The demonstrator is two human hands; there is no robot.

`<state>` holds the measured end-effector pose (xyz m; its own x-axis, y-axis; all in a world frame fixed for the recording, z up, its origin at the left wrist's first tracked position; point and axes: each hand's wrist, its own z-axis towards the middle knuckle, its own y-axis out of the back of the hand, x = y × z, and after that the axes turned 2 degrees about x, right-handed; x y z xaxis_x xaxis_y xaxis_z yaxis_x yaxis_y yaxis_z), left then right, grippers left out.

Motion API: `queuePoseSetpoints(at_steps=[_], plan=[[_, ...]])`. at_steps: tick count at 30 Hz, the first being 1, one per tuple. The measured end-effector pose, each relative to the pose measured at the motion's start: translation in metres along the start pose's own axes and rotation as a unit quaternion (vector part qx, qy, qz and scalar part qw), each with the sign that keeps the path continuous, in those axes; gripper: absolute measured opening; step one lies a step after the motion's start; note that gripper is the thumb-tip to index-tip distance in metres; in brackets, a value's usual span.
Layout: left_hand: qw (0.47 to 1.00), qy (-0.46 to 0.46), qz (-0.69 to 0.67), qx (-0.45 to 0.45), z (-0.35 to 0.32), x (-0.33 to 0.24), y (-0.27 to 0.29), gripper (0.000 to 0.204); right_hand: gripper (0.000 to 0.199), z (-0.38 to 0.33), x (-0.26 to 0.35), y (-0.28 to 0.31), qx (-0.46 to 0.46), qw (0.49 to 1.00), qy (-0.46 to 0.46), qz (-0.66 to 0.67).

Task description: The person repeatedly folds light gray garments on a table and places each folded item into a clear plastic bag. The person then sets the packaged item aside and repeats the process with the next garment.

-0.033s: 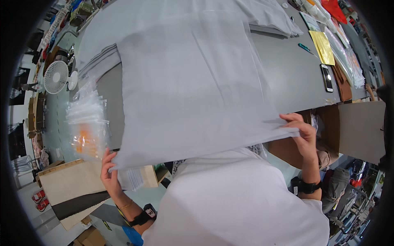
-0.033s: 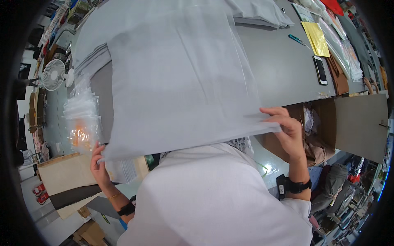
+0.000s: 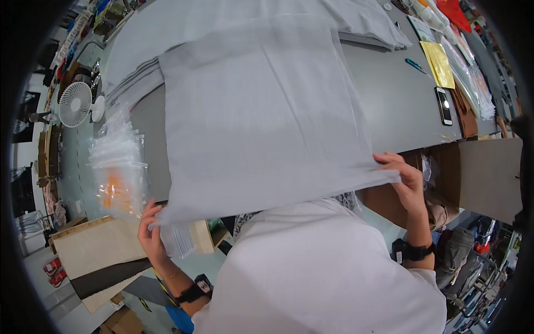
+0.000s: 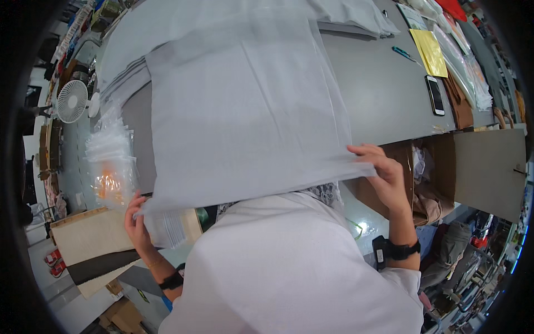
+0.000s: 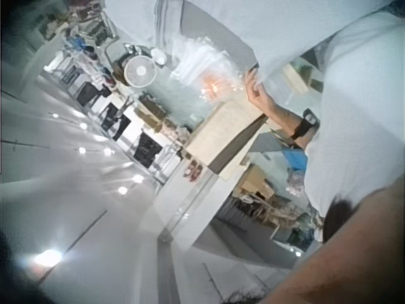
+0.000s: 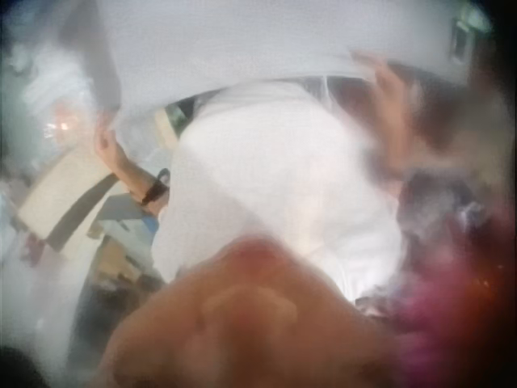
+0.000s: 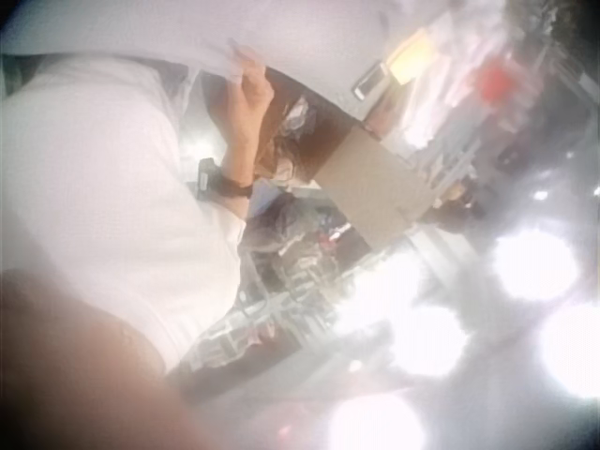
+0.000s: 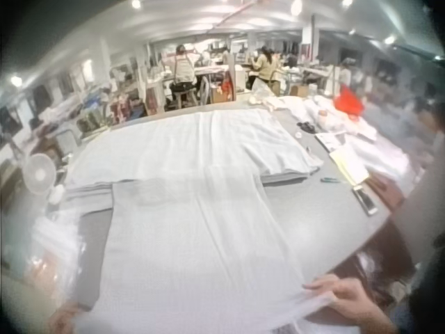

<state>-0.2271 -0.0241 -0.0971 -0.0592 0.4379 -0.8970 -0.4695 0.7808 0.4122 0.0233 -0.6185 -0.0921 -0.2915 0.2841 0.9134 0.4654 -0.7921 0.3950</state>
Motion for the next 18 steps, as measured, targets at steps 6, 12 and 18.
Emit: queuePoseSetpoints(at_steps=[6, 12, 18], plan=[[0.99, 0.126, -0.054, -0.043, 0.125, 0.053, -0.013, 0.014, 0.022, 0.088, -0.047, -0.015, -0.118, 0.964, -0.12, 0.203], [0.985, 0.15, -0.068, 0.05, 0.275, 0.089, -0.056, 0.027, 0.033, 0.214, -0.087, -0.011, -0.087, 0.97, -0.156, 0.168], [0.978, 0.189, -0.056, 0.06, 0.229, 0.083, -0.066, 0.058, 0.054, 0.198, -0.091, -0.017, -0.11, 0.978, -0.174, 0.019]])
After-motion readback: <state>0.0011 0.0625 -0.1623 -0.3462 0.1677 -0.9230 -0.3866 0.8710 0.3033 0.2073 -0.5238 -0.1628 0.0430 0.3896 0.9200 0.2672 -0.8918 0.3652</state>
